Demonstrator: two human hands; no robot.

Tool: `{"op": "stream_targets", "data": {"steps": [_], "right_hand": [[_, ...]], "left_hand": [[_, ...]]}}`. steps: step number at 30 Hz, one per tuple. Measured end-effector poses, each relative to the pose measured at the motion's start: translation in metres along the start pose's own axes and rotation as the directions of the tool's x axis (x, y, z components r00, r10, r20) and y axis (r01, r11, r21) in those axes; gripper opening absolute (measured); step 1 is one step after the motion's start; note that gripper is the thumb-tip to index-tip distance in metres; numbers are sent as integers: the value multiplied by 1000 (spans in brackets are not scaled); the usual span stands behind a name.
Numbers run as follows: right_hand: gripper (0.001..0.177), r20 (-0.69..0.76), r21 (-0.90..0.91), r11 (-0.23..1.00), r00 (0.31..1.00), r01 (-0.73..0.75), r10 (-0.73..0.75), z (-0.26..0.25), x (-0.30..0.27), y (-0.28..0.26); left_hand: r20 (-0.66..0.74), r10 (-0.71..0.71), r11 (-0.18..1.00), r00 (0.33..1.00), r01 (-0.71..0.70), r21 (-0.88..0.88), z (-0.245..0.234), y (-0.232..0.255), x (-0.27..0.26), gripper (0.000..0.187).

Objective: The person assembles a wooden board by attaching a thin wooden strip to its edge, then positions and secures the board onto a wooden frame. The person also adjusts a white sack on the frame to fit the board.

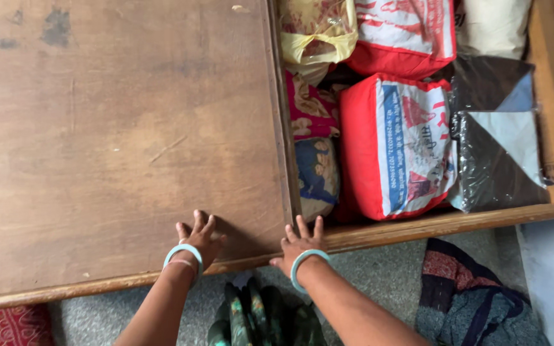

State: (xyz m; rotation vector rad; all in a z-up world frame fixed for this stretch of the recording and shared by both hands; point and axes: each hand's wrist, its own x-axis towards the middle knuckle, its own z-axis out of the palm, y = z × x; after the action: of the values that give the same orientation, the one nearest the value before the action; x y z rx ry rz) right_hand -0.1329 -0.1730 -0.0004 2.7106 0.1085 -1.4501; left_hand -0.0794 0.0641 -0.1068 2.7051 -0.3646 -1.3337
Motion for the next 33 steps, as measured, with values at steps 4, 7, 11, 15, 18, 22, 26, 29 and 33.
{"op": "stream_targets", "data": {"steps": [4,7,11,15,18,22,26,29,33], "right_hand": [[72,-130,-34,996,988,78,-81,5,-13,-4],[78,-129,34,996,988,85,-80,16,-15,-8],[85,-22,82,996,999,40,-38,23,-6,-10],[84,47,78,996,998,44,-47,17,-1,-5],[83,90,47,997,994,55,-59,18,1,-5],[77,79,32,997,994,68,-70,24,5,1],[70,-8,13,998,998,69,-69,27,5,-5],[69,-94,31,995,991,98,-95,30,-1,-13],[69,-34,68,993,994,101,-99,36,-13,-26]], "left_hand": [[-35,-329,906,944,305,-294,-14,3,-28,80],[32,-443,872,896,439,-219,-20,-7,-50,81],[124,-382,902,916,399,-167,-17,-12,-55,86],[150,-378,898,914,401,-182,-14,-9,-49,87],[97,-360,907,928,372,-199,-9,-11,-51,86],[57,-356,912,933,360,-198,1,-9,-52,84],[134,-321,935,938,336,-110,-7,-12,-50,75],[140,-302,947,943,314,-72,-14,-18,-50,61],[-43,-412,898,910,398,-186,-1,-48,-75,63]]}}
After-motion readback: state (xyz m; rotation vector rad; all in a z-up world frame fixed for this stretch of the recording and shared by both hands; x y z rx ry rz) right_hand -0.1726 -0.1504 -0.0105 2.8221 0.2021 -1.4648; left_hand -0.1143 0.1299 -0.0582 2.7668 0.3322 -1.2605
